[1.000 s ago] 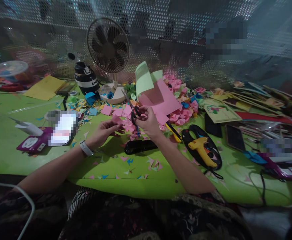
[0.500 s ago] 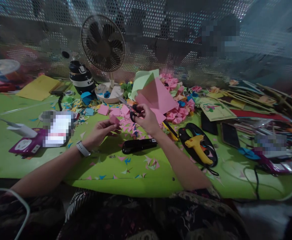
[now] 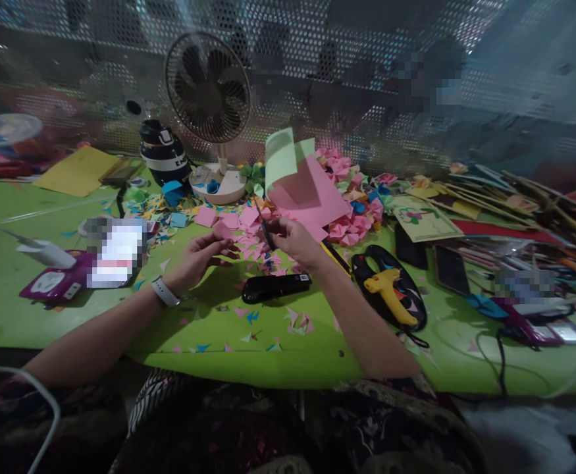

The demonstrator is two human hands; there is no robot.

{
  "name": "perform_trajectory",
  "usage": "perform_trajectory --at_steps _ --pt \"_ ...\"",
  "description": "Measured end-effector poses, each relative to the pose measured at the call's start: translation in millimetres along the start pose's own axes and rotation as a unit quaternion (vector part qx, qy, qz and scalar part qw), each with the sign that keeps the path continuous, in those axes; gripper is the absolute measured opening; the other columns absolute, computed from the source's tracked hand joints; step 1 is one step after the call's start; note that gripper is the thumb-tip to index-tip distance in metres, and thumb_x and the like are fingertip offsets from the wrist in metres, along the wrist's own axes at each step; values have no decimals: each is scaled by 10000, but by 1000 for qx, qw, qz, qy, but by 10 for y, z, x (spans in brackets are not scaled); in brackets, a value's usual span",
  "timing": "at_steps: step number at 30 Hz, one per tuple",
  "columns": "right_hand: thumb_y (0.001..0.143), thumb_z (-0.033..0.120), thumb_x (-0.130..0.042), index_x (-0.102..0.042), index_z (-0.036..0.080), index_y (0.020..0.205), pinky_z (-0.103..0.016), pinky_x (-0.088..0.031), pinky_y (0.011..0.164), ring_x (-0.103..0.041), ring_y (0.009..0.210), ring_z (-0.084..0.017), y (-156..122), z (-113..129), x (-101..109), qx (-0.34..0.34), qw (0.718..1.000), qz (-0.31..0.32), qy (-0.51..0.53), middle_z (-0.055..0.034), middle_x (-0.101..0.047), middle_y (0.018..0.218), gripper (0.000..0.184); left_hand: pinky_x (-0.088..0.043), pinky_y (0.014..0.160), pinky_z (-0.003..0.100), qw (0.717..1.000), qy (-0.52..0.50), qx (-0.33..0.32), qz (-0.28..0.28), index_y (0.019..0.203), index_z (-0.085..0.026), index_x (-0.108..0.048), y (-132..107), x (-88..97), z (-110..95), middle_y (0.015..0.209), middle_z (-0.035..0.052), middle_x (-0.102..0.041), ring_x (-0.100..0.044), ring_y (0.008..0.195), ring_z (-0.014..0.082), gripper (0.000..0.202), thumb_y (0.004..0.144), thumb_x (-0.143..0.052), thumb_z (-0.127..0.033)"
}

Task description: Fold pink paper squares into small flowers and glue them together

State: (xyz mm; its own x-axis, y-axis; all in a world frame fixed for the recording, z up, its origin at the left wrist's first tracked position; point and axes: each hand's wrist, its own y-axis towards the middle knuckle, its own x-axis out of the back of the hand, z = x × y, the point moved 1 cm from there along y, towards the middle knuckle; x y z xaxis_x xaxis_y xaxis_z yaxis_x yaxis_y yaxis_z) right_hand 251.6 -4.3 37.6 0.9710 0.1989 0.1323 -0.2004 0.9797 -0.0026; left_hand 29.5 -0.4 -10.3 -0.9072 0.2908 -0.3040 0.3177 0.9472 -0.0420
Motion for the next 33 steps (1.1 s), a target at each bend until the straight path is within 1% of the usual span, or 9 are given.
perform_trajectory --at_steps 3,6,8,11,17,23,28,33 --pt "606 538 -884 -637 187 855 -307 -566 688 -642 709 -144 -37 -7 -52 -27 997 61 -44 -23 -683 810 496 -565 594 249 1000 -6 -11 -22 858 -157 -667 -18 -8 -42 829 47 -741 -722 707 167 387 674 -851 -444" --pt "632 536 -861 -638 190 827 -290 -527 647 -609 695 -142 -44 -21 -65 -29 992 79 -97 -17 -664 771 455 -549 578 220 999 -21 -28 -39 842 -152 -673 -29 -18 -85 806 41 -738 -721 695 152 372 671 -849 -433" --pt "669 537 -832 -639 188 833 -291 -509 647 -598 696 -141 -46 -28 -68 -32 988 90 -125 -15 -655 770 431 -541 567 210 998 -29 -34 -48 826 -150 -669 -32 -25 -101 786 34 -733 -717 679 143 373 657 -854 -426" --pt "687 546 -807 -629 186 818 -294 -488 660 -596 704 -145 -51 -44 -77 -42 981 113 -155 -18 -651 778 422 -543 570 214 997 -38 -38 -57 799 -154 -644 -34 -32 -105 764 21 -721 -715 664 140 380 636 -864 -417" --pt "694 558 -792 -616 194 811 -276 -462 606 -584 655 -135 -49 -84 -88 -40 979 107 -168 -5 -635 740 422 -560 611 237 997 -35 -44 -51 821 -153 -650 -39 -38 -95 776 27 -724 -718 683 147 385 654 -857 -432" --pt "696 525 -800 -618 203 773 -291 -472 627 -570 654 -141 -39 -86 -91 -30 980 101 -168 -6 -630 729 378 -579 667 270 997 -28 -50 -55 856 -161 -652 -23 -18 -85 795 37 -736 -722 721 157 402 686 -838 -474" --pt "698 524 -799 -619 199 767 -301 -486 651 -583 670 -148 -37 -74 -86 -33 980 104 -165 -12 -636 737 378 -579 684 270 997 -25 -57 -53 859 -162 -636 -10 -1 -61 793 29 -727 -727 753 160 428 694 -839 -501" --pt "731 520 -771 -626 199 792 -294 -474 615 -603 660 -153 -46 -70 -85 -45 976 105 -184 -20 -658 752 357 -583 698 275 998 -15 -50 -41 863 -157 -643 -2 3 -51 806 35 -732 -731 755 161 425 699 -844 -493"
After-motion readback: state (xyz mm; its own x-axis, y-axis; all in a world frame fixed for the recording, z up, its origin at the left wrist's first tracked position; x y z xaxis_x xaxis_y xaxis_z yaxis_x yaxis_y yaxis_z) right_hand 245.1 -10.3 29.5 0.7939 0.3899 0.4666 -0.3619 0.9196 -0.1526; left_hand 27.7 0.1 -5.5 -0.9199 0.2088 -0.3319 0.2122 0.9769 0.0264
